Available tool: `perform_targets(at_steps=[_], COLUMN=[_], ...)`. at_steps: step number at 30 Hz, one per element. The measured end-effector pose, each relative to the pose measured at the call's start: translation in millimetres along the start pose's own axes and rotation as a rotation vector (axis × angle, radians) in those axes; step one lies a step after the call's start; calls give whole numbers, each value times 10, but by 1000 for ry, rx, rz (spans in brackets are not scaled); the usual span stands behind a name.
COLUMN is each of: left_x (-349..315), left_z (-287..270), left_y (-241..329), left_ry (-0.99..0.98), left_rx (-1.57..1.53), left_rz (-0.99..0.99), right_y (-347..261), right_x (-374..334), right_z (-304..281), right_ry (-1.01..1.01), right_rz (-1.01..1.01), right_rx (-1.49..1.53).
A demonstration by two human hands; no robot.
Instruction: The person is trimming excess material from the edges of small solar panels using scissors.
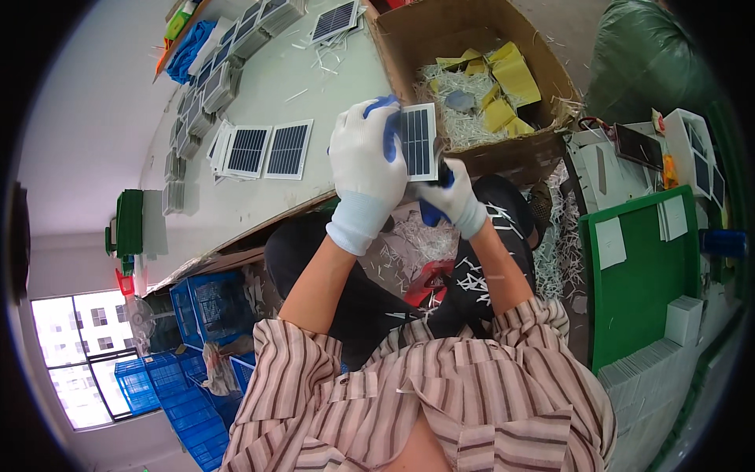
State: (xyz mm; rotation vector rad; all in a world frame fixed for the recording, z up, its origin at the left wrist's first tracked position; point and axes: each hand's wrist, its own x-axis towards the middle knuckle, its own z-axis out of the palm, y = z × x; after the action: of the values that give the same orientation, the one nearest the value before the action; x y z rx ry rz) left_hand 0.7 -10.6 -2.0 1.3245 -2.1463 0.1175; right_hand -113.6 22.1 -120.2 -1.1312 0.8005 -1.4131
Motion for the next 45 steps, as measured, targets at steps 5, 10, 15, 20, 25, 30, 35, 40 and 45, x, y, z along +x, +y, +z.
perform_targets(at_steps=[5, 10, 15, 20, 25, 30, 35, 40, 45], left_x=[-26, -6, -6, -8, -10, 19, -29, -21, -34], left_z=[37, -30, -9, -53, -136, -172, 7, 11, -14], left_y=[-4, 56, 85, 12, -73, -84, -5, 35, 13], left_ry=[-7, -9, 2, -23, -85, -151, 10, -24, 9], left_rx=[10, 37, 99, 60, -99, 121, 1, 19, 52], left_rz=[-2, -10, 50, 70, 123, 45, -36, -36, -46], right_y=[-267, 60, 431, 167, 73, 160, 29, -76, -206], right_x=[-332, -386, 78, 608, 568, 110, 180, -7, -441], right_z=[197, 122, 281, 371, 250, -105, -136, -1, 292], right_ry=[-253, 200, 446, 300, 365, 65, -20, -35, -393], right_rz=[89, 149, -141, 104, 469, -11, 124, 68, -24], right_rx=[-105, 249, 7, 716, 843, 8, -79, 56, -288])
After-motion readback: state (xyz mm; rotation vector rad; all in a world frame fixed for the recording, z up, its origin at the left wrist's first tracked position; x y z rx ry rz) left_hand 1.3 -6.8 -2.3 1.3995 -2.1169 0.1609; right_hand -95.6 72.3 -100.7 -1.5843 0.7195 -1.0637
